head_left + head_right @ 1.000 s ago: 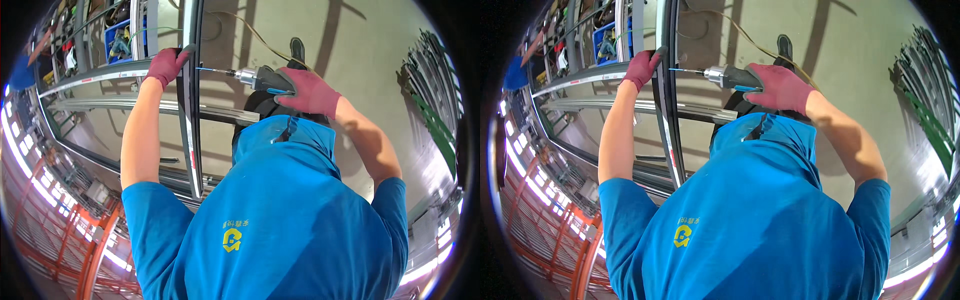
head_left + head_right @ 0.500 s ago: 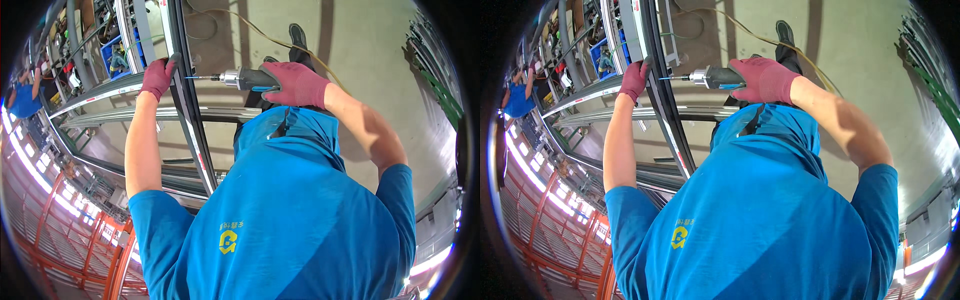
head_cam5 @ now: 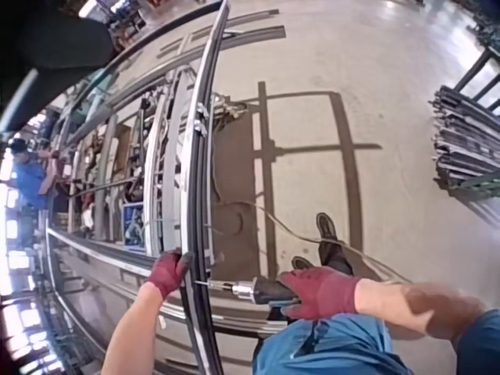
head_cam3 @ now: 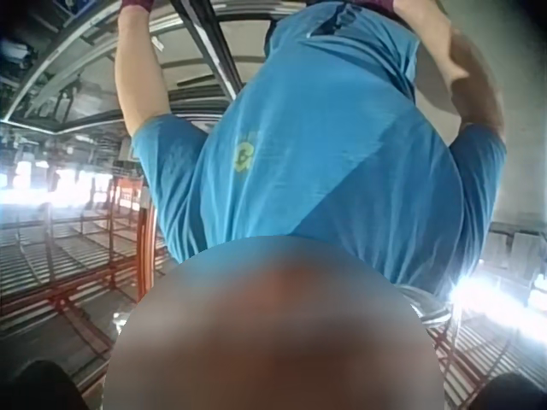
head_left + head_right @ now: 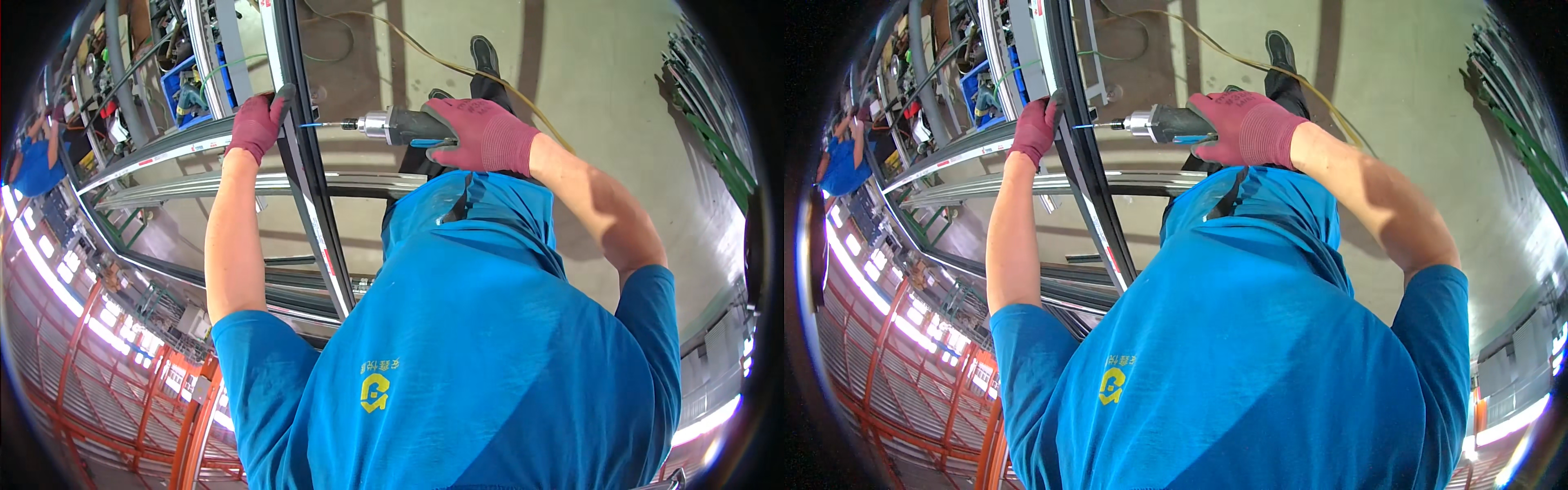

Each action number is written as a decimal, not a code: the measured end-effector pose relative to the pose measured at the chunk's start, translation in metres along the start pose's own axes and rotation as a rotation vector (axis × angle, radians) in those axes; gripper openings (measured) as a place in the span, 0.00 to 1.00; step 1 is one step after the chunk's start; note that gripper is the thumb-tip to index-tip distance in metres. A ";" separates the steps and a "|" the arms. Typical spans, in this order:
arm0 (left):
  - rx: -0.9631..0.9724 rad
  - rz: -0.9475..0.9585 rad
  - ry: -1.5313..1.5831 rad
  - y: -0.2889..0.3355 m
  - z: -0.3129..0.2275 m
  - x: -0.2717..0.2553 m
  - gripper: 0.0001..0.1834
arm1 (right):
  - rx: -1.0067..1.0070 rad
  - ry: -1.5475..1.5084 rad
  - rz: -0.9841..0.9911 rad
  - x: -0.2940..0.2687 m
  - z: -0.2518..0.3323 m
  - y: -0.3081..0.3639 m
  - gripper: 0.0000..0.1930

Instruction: Assembling and fastening components of a metal frame structure using a pneumatic screwdriver and a power drill.

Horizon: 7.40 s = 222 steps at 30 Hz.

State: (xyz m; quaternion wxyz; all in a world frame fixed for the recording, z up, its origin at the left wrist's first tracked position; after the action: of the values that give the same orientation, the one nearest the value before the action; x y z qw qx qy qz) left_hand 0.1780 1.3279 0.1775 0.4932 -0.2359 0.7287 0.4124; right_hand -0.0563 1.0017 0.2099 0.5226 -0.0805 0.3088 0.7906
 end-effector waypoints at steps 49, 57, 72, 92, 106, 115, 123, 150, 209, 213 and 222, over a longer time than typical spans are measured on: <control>-0.079 -0.007 -0.015 0.001 -0.003 0.004 0.34 | -0.009 0.218 -0.077 0.022 0.022 -0.026 0.36; -0.120 0.055 -0.001 -0.001 -0.006 0.002 0.34 | 0.027 -0.077 -0.170 0.036 0.014 -0.022 0.31; -0.095 0.007 0.000 0.003 -0.011 -0.003 0.38 | -0.143 0.122 -0.168 0.023 0.011 -0.039 0.31; -0.197 -0.139 0.210 0.009 -0.001 -0.010 0.31 | 0.025 0.176 -0.044 0.036 0.022 -0.036 0.39; -0.672 -0.787 1.808 0.140 -0.131 0.031 0.22 | 0.071 -0.205 0.011 0.001 0.040 0.021 0.32; -0.652 -0.733 1.820 0.146 -0.149 0.065 0.23 | 0.048 -0.204 0.022 0.013 0.028 0.032 0.28; -0.741 -0.720 1.775 0.128 -0.167 0.072 0.18 | 0.124 -0.124 0.032 0.016 0.026 0.037 0.33; -0.826 -0.587 1.702 0.082 -0.135 0.074 0.14 | 0.014 0.262 -0.089 0.026 -0.018 -0.043 0.36; -1.090 -0.512 1.527 0.081 -0.005 0.061 0.33 | 0.369 -0.370 -0.075 -0.016 -0.104 -0.350 0.23; -0.860 -0.149 1.046 0.080 -0.024 0.021 0.32 | -0.070 -0.671 0.001 -0.016 -0.174 -0.453 0.16; -1.034 -0.153 0.635 0.144 -0.038 0.075 0.18 | 0.305 -1.212 0.582 0.036 0.000 -0.562 0.25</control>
State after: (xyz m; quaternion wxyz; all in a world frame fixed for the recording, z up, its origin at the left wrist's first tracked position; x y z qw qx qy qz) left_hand 0.0202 1.3799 0.1687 0.1016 -0.6079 0.5265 0.5855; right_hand 0.4201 1.1772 -0.0334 0.3750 0.5364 0.0792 0.7519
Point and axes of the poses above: each hand's wrist, its own y-axis away from the middle knuckle, its own x-axis out of the palm, z = x × y, the point moved 3 cm from there along -y, towards the middle knuckle, and after that the axes turned 8 degrees about -z, right-handed, at the moved point
